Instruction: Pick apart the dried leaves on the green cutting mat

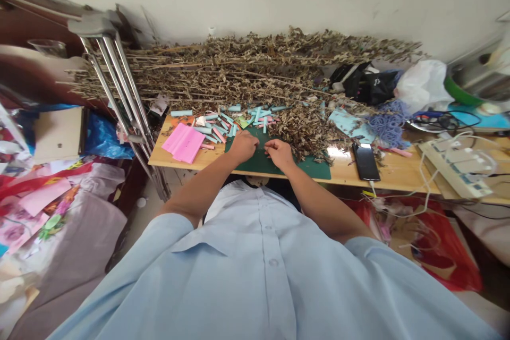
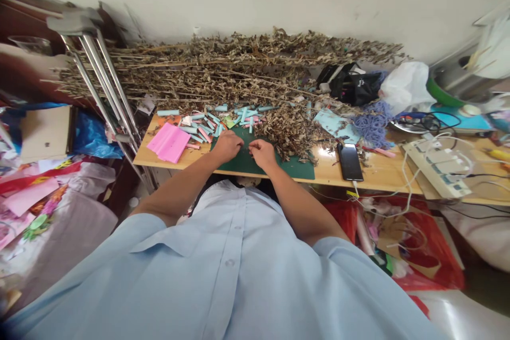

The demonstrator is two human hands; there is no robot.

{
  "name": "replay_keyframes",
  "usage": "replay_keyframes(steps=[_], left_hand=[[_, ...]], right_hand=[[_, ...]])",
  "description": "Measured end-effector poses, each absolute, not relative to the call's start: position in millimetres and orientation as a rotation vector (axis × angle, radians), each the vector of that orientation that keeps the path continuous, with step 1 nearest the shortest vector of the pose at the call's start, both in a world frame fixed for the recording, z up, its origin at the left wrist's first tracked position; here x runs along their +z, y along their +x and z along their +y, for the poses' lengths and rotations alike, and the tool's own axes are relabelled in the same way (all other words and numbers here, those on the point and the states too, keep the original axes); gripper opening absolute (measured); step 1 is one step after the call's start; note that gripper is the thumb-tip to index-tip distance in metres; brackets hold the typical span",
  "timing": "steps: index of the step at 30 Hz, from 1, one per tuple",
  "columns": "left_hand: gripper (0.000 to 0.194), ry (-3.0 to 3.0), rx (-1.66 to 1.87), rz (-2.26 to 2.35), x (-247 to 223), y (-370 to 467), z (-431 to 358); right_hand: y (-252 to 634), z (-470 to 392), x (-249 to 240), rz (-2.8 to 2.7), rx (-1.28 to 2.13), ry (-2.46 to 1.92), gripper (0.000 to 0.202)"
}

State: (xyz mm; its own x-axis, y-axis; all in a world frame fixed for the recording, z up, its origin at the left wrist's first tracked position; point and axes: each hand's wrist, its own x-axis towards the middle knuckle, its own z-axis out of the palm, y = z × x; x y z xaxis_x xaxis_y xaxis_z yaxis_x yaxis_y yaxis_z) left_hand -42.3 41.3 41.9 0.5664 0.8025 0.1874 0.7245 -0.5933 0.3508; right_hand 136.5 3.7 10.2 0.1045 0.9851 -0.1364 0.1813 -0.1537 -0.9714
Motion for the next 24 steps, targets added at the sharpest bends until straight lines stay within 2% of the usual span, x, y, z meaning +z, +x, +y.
replay_keyframes(steps=[9, 14, 19, 24], left_hand=[[0.015, 1.598, 0.808, 1.31, 43, -23, 31], [0.013, 1.104, 0.871, 1.286, 35, -18, 30], [0.011, 0.94, 0.843, 1.272, 35, -15, 26], [0.008, 1.01, 0.805, 1.208, 37, -16, 22]], right_hand=[[137, 4, 15, -1.024, 1.201, -1.36, 0.024], [133, 1, 16, -1.212, 1.171, -1.315, 0.029], [136, -2, 16, -1.591, 0.771, -1.342, 0.021], [138, -2, 15, -1.584, 0.809, -1.449, 0.02]])
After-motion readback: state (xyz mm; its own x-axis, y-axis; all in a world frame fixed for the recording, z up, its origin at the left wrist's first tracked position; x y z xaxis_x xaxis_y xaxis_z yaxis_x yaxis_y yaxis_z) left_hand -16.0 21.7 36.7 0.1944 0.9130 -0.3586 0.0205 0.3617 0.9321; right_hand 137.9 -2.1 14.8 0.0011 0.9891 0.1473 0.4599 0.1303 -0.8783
